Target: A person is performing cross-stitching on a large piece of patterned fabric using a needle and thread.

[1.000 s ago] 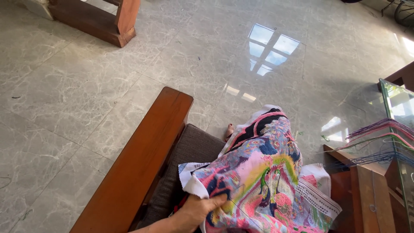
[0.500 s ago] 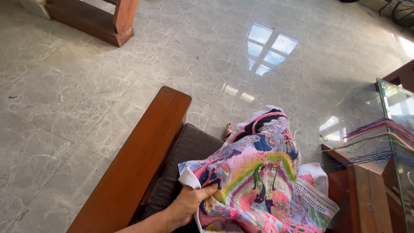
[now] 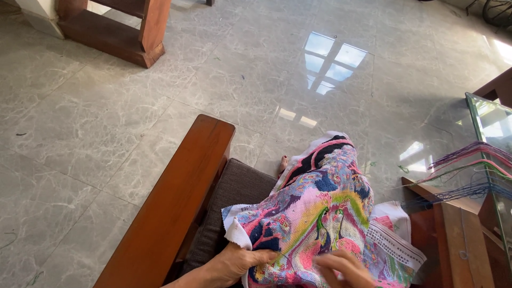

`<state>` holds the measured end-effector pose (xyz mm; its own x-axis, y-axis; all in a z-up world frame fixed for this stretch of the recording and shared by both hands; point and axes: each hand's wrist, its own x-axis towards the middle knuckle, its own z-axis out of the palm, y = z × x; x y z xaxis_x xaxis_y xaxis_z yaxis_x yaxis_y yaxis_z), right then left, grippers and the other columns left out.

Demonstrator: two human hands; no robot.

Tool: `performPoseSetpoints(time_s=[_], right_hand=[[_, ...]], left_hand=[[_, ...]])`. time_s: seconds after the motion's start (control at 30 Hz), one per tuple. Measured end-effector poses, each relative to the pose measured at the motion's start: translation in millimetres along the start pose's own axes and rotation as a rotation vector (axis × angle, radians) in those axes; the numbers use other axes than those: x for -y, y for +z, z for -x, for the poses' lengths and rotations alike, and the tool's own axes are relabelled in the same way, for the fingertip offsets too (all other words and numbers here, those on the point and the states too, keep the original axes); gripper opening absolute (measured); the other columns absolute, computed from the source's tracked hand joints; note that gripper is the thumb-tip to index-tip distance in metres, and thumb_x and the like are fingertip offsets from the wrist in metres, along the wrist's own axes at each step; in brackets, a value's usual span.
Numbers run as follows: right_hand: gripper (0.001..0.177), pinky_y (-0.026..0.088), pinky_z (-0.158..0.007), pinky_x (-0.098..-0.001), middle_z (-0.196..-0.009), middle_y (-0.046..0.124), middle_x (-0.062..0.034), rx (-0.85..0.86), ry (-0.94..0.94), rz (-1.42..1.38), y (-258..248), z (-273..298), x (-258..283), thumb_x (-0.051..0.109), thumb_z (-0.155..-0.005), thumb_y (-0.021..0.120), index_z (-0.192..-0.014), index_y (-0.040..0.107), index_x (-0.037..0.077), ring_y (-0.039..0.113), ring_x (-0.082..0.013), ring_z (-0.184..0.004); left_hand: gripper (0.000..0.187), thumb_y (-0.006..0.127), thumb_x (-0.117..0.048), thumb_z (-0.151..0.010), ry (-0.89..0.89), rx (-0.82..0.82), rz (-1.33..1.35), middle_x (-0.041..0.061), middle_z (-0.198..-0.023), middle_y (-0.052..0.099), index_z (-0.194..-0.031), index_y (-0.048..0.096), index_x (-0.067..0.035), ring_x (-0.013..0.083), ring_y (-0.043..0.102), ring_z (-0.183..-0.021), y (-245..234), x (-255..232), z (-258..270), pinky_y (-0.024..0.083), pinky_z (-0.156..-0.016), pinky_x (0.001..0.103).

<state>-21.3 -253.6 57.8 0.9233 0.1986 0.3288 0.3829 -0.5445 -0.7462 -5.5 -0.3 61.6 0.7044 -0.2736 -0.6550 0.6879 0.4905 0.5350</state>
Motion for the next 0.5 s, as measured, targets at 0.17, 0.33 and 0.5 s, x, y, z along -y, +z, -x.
performPoseSetpoints(time_s=[0.17, 0.33, 0.5], right_hand=[[0.004, 0.049, -0.067, -0.0203, -0.07, 0.065, -0.0025, -0.123, -0.179, -0.119, 59.3, -11.8, 17.3, 0.008, -0.082, 0.077, -0.085, 0.079, 0.007, 0.057, -0.0111, -0.058], [0.004, 0.047, -0.102, -0.0217, -0.066, 0.055, -0.0014, -0.218, -0.174, -0.04, 72.3, -2.5, 20.6, 0.006, -0.085, 0.075, -0.086, 0.078, 0.007, 0.052, -0.0072, -0.052], [0.001, 0.039, -0.051, -0.0213, -0.063, 0.05, 0.0004, -0.241, -0.097, 0.064, 71.5, -4.3, 29.6, 0.012, -0.083, 0.077, -0.082, 0.077, 0.013, 0.045, -0.01, -0.05]], left_hand=[[0.072, 0.082, 0.001, -0.073, 0.052, 0.044, 0.011, 0.014, -0.132, 0.075, -0.142, 0.061, -0.006, 0.0265, 0.069, -0.117, 8.3, -2.3, 7.5, 0.053, -0.107, 0.041], [0.056, 0.078, 0.003, -0.077, 0.061, 0.027, -0.006, 0.014, -0.126, 0.079, -0.132, 0.07, -0.002, 0.0259, 0.072, -0.114, 11.4, -0.1, 6.0, 0.054, -0.107, 0.041], [0.049, 0.078, 0.003, -0.079, 0.109, 0.046, -0.008, 0.014, -0.123, 0.079, -0.127, 0.072, -0.002, 0.026, 0.072, -0.113, 14.2, -1.3, 8.9, 0.054, -0.108, 0.041]])
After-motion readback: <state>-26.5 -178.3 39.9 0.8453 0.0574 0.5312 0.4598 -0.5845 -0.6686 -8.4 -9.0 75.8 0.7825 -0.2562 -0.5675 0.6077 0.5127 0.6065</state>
